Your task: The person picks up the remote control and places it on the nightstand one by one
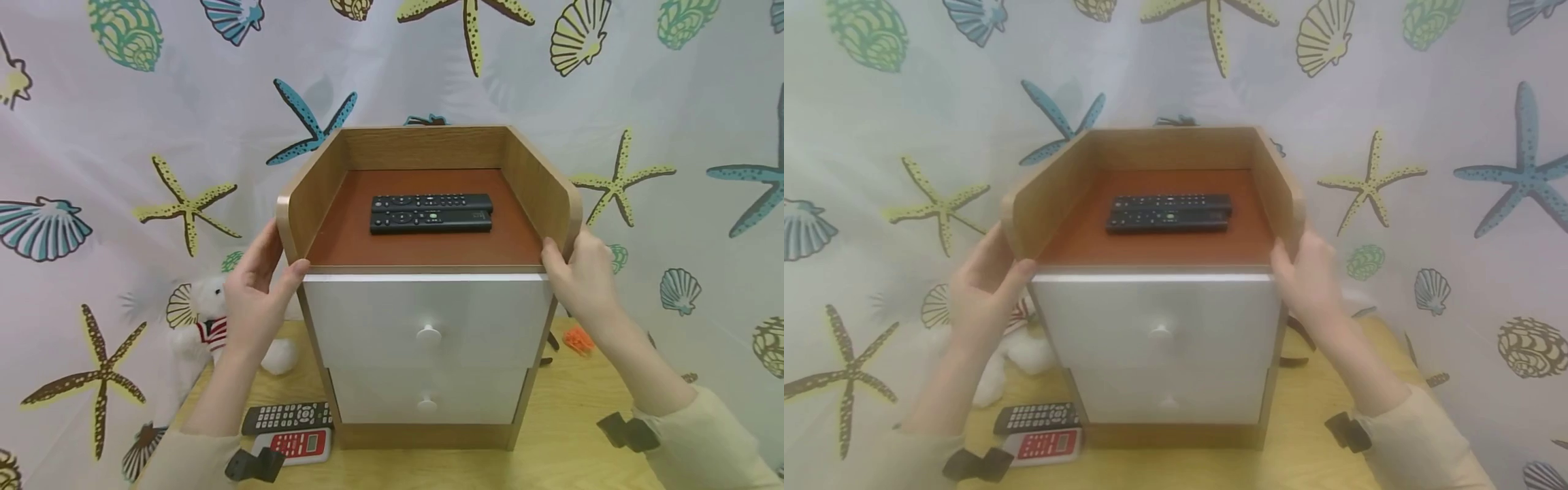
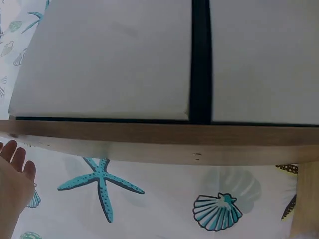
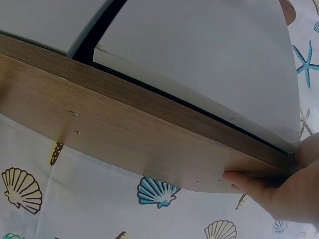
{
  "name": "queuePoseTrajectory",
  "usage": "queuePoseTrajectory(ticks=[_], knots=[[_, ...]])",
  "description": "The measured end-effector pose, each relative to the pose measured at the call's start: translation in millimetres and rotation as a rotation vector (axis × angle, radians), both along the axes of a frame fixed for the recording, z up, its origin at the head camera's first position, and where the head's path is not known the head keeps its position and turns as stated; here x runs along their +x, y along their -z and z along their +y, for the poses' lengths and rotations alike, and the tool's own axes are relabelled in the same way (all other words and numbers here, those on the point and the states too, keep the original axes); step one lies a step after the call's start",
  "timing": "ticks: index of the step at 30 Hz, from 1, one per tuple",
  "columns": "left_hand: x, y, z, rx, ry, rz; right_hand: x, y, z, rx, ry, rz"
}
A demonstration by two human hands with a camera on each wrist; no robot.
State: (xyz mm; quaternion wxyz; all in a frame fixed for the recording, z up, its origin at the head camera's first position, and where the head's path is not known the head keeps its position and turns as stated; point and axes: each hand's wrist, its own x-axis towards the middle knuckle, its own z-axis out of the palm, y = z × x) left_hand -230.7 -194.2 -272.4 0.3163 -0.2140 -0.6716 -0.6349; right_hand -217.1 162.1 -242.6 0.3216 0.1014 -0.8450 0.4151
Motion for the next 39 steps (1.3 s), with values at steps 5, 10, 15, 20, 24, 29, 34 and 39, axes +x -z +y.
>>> queuePoseTrajectory(ticks=[5,10,15,20,24,29,34,39], knots=[[3.9,21.9,-15.0,0.042,-0.006,-0.006,-0.9,-0.8,2,-0.002,0.003,-0.007],[4.4,55.9,-40.3,-0.001,-0.002,-0.035,-1.0,-1.9,3,-0.004,-0.004,-0.017],[7.8,98.5,-67.3,-0.121,-0.018,-0.163,-1.4,-1.3,3,-0.002,-0.005,-0.034],[13.0,142.3,-83.6,-0.202,-0.083,-0.374,-2.1,-1.0,2,-0.005,-0.011,-0.047],[13.9,170.7,-89.1,-0.225,-0.133,-0.501,-2.1,-0.3,2,-0.015,-0.01,-0.042],[10.8,201.4,-93.0,-0.316,-0.222,-0.66,-1.9,0.8,2,-0.023,0.0,-0.021],[10.4,225.4,-98.4,-0.344,-0.24,-0.797,-1.7,1.4,2,-0.012,-0.001,-0.033],[9.5,246.1,-103.5,-0.371,-0.242,-0.876,-2.1,2.3,2,-0.016,-0.002,-0.031]])
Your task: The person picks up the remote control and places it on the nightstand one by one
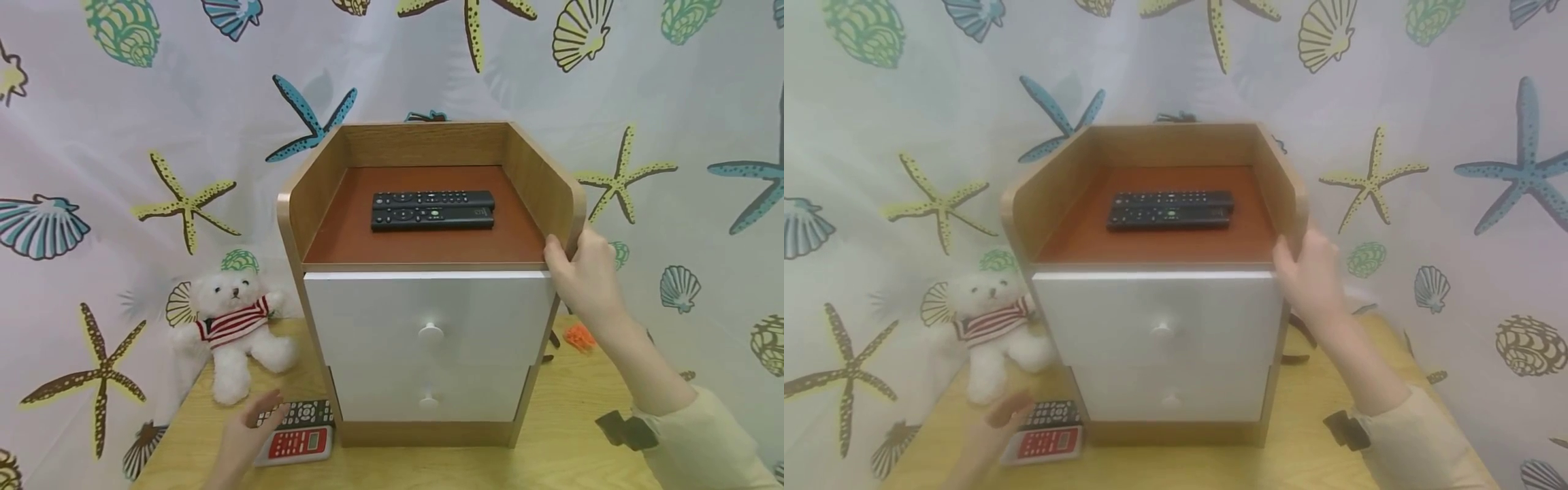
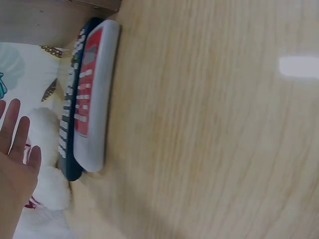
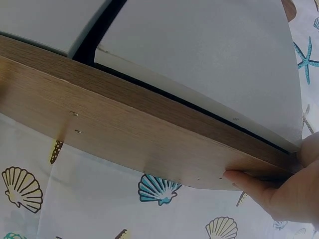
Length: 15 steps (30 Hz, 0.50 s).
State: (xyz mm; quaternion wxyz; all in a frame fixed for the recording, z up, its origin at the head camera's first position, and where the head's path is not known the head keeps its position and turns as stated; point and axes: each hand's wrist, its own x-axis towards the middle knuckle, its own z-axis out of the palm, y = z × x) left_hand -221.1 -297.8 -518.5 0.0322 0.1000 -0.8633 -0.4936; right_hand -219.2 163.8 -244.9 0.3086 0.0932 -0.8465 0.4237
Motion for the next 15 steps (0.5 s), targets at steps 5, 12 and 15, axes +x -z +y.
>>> queuePoseTrajectory(ticks=[5,12,15], knots=[[0.5,12.8,1.4,-0.028,0.018,0.013,-0.4,-0.2,0,-0.002,0.01,0.011],[6.0,22.0,7.7,-0.05,0.06,-0.09,-1.5,0.8,-1,0.006,0.016,0.023],[6.3,27.2,9.4,-0.059,0.064,-0.078,-1.3,1.8,-1,0.002,0.026,0.038]])
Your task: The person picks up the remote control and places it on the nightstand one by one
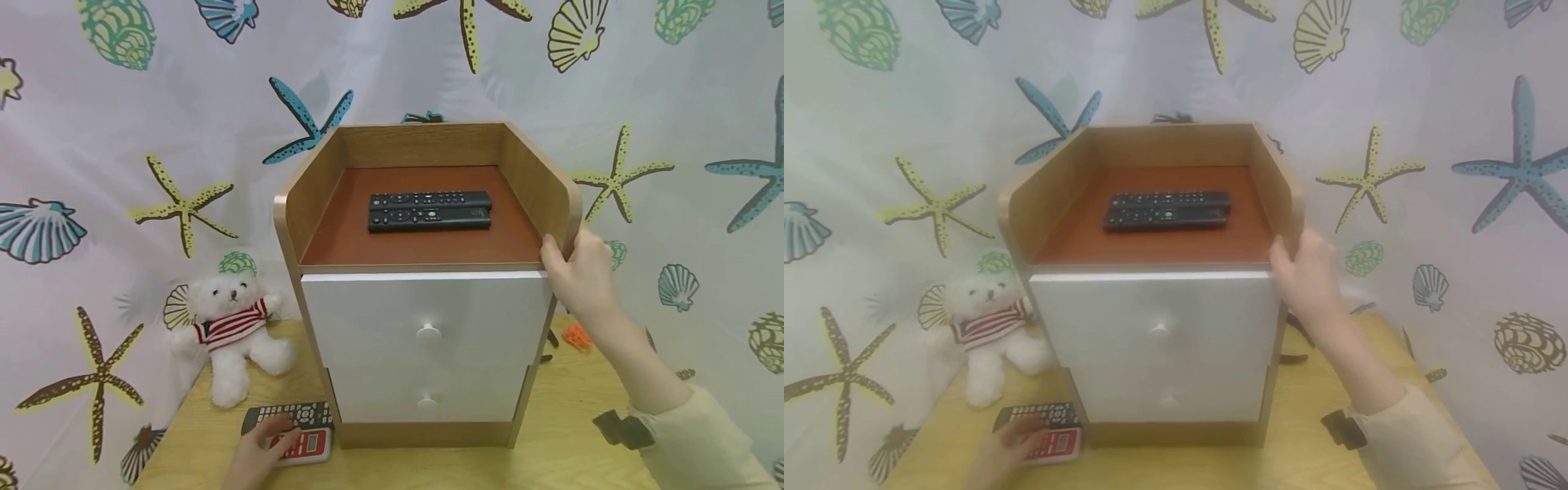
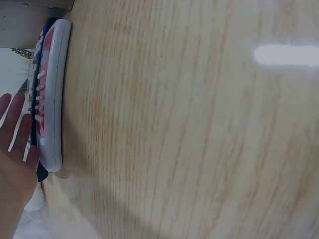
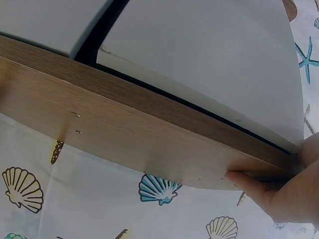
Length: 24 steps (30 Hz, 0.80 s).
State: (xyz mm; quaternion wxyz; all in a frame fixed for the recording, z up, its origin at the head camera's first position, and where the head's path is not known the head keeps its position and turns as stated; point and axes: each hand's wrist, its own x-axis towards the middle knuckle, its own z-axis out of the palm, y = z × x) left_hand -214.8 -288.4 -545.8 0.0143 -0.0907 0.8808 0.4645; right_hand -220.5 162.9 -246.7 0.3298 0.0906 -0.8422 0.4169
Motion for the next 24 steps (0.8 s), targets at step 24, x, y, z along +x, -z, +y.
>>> queuePoseTrajectory(ticks=[24], knots=[[3.3,27.6,-1.6,-0.408,0.066,0.104,-1.7,1.7,1,-0.015,-0.018,0.006]])
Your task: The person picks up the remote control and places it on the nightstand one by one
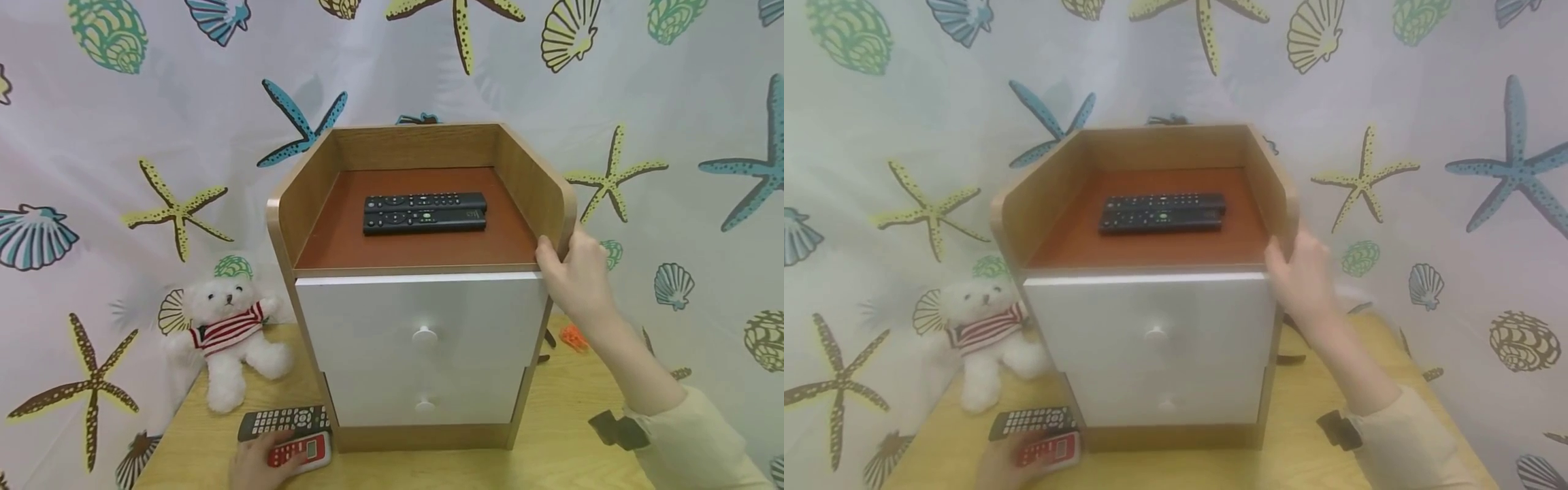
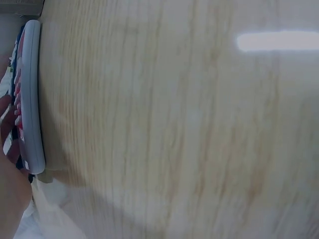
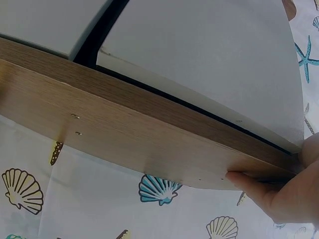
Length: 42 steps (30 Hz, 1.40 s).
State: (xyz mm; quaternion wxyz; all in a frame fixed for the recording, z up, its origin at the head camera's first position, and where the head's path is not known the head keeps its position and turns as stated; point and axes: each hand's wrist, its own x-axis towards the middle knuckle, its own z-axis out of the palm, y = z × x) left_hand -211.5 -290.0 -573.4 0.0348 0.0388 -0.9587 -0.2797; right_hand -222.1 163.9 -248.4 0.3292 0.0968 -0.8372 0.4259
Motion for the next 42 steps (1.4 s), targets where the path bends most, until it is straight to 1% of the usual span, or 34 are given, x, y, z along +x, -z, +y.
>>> queuePoseTrajectory(ticks=[4,6,9,11,13,18,20,27,34,42], knots=[[1.4,1.6,4.7,0.065,0.017,0.018,0.6,-1.5,-1,-0.008,-0.002,-0.006],[1.0,3.7,5.7,0.091,0.018,-0.002,1.3,-2.4,-1,-0.012,-0.003,-0.012],[-1.1,10.2,4.3,0.093,0.027,-0.001,1.6,-2.4,-1,-0.017,-0.006,-0.023],[-2.2,13.8,3.0,0.076,0.034,0.008,1.7,-2.1,-1,-0.022,-0.008,-0.027],[-2.7,15.3,2.3,0.051,0.05,0.039,1.8,-1.8,-1,-0.028,-0.007,-0.026],[-1.7,14.7,3.2,-0.021,0.06,0.08,2.6,-2.6,-1,-0.03,-0.003,-0.025],[-1.0,15.4,3.6,-0.043,0.057,0.074,2.6,-2.8,-1,-0.026,-0.001,-0.026],[-1.8,18.5,5.5,-0.142,0.048,0.022,1.1,-1.0,-1,-0.012,0.013,-0.015],[-5.2,17.0,7.4,-0.144,0.068,0.026,1.0,-1.9,1,-0.009,0.01,-0.018],[-7.5,20.6,5.8,-0.13,0.057,0.031,-0.3,0.1,1,-0.016,-0.021,-0.042]])
